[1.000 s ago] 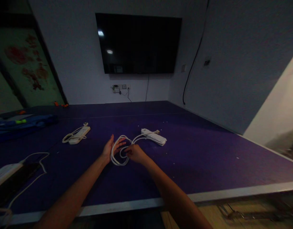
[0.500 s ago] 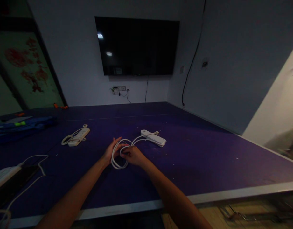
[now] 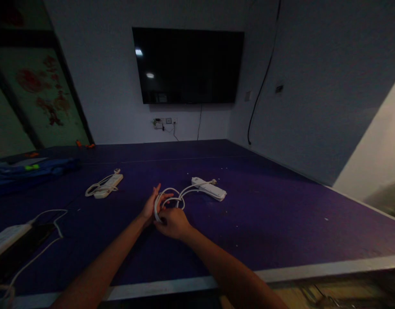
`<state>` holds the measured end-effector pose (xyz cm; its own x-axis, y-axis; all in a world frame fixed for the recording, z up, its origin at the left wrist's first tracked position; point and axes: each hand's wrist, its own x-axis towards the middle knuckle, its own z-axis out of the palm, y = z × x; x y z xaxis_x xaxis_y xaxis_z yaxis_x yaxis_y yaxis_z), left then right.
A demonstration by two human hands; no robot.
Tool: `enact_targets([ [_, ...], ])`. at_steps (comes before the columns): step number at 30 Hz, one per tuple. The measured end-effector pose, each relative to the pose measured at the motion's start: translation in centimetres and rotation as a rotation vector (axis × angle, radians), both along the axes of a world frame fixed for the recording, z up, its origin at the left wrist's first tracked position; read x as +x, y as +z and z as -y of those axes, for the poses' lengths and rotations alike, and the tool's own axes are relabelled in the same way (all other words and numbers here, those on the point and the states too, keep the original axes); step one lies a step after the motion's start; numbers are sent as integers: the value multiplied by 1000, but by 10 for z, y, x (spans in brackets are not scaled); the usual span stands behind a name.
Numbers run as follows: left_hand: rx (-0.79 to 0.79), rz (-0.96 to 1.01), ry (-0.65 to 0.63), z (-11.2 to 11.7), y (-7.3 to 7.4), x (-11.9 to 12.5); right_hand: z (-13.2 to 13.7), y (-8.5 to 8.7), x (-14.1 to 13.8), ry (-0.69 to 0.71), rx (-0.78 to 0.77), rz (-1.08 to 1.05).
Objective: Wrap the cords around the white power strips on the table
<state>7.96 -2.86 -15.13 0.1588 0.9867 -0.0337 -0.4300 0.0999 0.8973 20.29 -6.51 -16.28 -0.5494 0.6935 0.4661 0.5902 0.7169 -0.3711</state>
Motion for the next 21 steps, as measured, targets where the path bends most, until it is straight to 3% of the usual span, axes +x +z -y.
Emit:
enact_targets([
  [5,58,-104,41,-1,-4,1,-15,12,18,-377,-20,-331],
  [10,128,-185,137,-1,-9,-1,-38,15,48,-656,-38,-432],
  [17,253,-286,270,-3,-9,-6,-55,13,71,-604,9,-110],
  [21,318,-299,280,2,-3,-4,-60,5,82,-458,27,104],
])
